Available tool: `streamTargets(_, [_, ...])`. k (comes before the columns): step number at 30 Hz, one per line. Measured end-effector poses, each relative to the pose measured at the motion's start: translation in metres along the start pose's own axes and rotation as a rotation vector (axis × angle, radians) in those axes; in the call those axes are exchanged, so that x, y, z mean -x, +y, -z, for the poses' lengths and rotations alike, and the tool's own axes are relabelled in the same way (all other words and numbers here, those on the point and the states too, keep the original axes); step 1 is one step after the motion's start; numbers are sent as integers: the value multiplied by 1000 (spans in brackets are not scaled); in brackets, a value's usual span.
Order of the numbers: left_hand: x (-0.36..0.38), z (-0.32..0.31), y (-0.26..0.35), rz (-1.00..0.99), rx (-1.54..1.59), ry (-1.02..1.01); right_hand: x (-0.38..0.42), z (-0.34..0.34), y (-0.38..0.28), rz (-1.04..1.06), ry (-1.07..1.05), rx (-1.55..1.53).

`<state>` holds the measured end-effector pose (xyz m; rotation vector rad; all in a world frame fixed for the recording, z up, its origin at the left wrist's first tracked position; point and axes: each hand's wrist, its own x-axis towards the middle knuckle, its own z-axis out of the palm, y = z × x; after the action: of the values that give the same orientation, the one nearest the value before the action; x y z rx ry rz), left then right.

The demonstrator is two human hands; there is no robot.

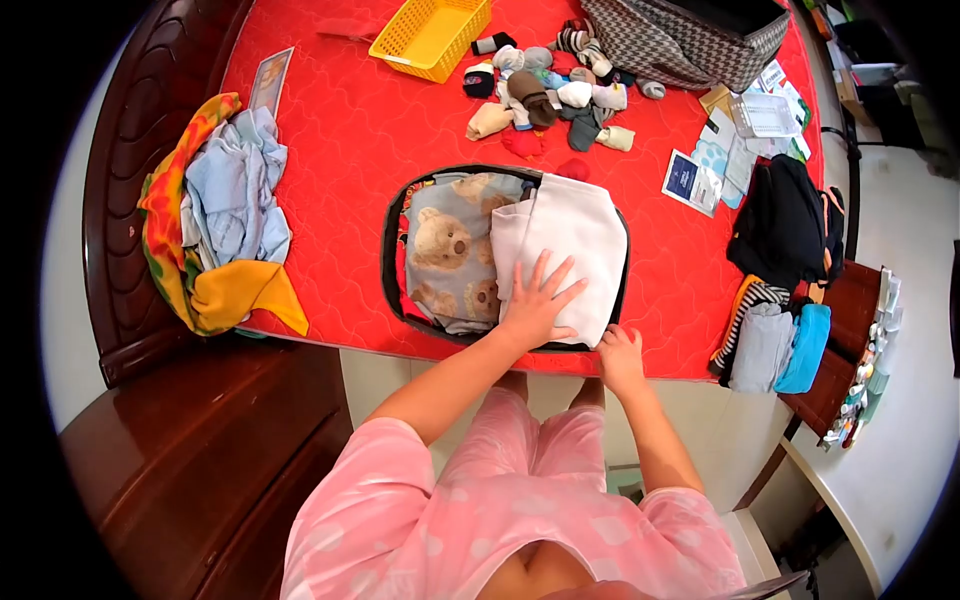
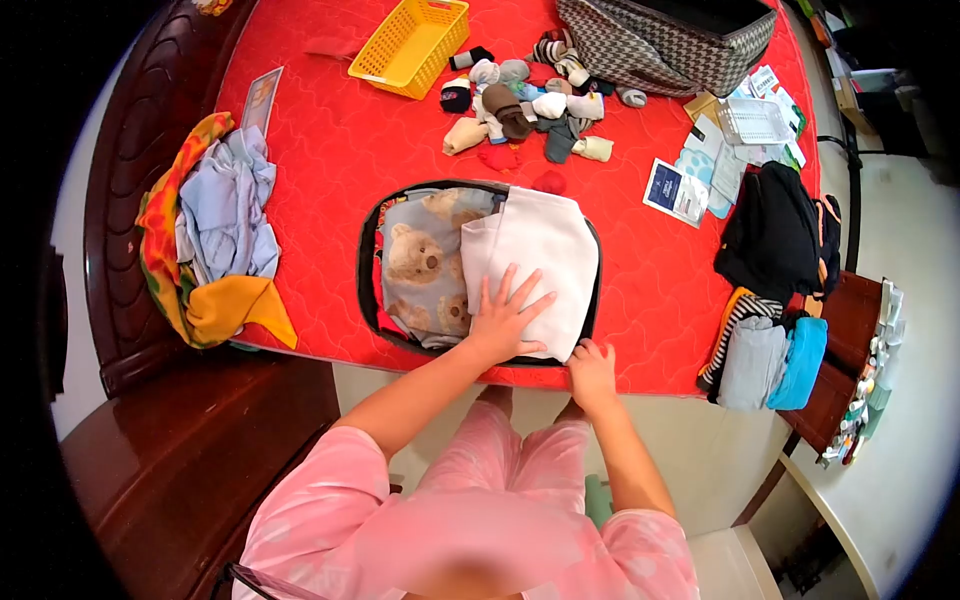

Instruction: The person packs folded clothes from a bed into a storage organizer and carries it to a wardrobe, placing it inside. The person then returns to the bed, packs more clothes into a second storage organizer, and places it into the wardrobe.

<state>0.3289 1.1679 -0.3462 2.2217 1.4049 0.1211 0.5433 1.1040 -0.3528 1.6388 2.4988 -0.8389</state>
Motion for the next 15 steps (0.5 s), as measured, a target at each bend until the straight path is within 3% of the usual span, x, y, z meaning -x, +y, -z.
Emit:
streamTargets(3, [-3, -9, 0, 44, -117, -48, 2, -14, 3, 78, 116, -111])
streamTargets(8, [-8, -26, -7, 87, -256, -54, -3, -1, 8, 112, 75, -131])
streamTargets(14, [8, 1, -24, 22, 128, -43, -16, 6, -19, 66, 130, -117])
streamTargets(15, [15, 1, -33, 87, 120, 68, -18, 5, -29, 42, 119, -131])
